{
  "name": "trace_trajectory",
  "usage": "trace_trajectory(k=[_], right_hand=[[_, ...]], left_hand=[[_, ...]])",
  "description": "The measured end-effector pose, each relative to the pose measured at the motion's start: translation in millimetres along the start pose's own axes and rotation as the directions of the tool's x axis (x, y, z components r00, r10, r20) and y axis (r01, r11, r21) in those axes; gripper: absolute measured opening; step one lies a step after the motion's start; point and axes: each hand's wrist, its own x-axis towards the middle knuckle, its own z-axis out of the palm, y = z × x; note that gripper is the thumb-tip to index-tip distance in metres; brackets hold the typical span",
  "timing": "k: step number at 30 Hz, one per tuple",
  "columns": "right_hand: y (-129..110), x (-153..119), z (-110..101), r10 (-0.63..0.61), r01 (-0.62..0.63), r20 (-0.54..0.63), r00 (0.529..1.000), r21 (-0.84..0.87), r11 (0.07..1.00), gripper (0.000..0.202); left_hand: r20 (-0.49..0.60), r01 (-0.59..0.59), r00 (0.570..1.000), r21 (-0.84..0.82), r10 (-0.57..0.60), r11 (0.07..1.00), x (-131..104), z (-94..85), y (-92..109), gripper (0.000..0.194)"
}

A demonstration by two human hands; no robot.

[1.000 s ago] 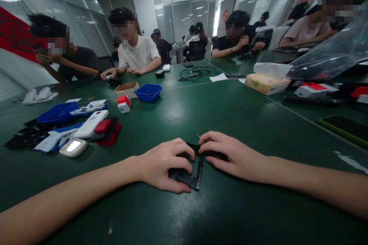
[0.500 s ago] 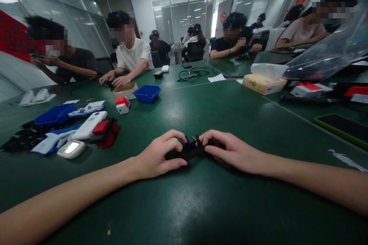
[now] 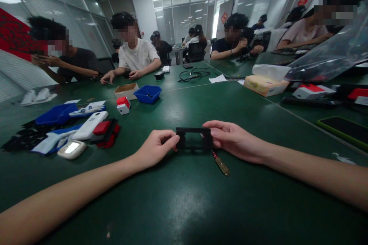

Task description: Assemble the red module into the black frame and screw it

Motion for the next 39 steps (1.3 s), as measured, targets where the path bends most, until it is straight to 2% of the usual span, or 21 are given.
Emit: trace_trajectory(k=[7, 13, 16, 23, 32, 36, 39], right_hand=[[0.2, 0.8, -1.2, 0.009, -0.009, 0.004, 1.0, 0.047, 0.999, 0.044], [-0.9, -0.7, 1.0, -0.011, 0.01, 0.007, 1.0, 0.062, 0.998, 0.048], [3.2, -1.5, 2.2, -0.027, 0.026, 0.023, 0.999, 0.036, 0.999, 0.048], [7.3, -2.7, 3.4, -0.018, 0.021, 0.036, 0.999, -0.091, 0.996, 0.044], [7.8, -2.9, 2.0, 0.01, 0.004, 0.083, 0.996, -0.166, 0.986, 0.049], [10.3, -1.6, 0.0, 0.028, -0.014, 0.087, 0.996, -0.16, 0.987, 0.051], [10.3, -1.5, 0.3, 0.034, -0.021, 0.088, 0.996, -0.152, 0.988, 0.051]], left_hand=[[0.036, 0.023, 0.999, -0.028, -0.022, 0.999, -0.6, -1.8, 0.3, 0.044], [-0.004, 0.044, 0.999, -0.091, -0.045, 0.995, 0.5, -1.9, -0.2, 0.04], [-0.019, 0.049, 0.998, -0.173, -0.053, 0.984, 1.0, -0.1, -3.3, 0.029], [-0.043, 0.044, 0.998, -0.204, -0.054, 0.978, 1.7, 3.2, -10.1, 0.025], [-0.021, 0.078, 0.996, -0.138, -0.081, 0.987, -0.8, 2.5, -2.6, 0.026], [-0.019, 0.068, 0.997, -0.15, -0.072, 0.986, -1.5, 2.7, -3.2, 0.028], [-0.029, 0.041, 0.998, -0.219, -0.048, 0.975, -1.7, 4.1, -5.5, 0.03]])
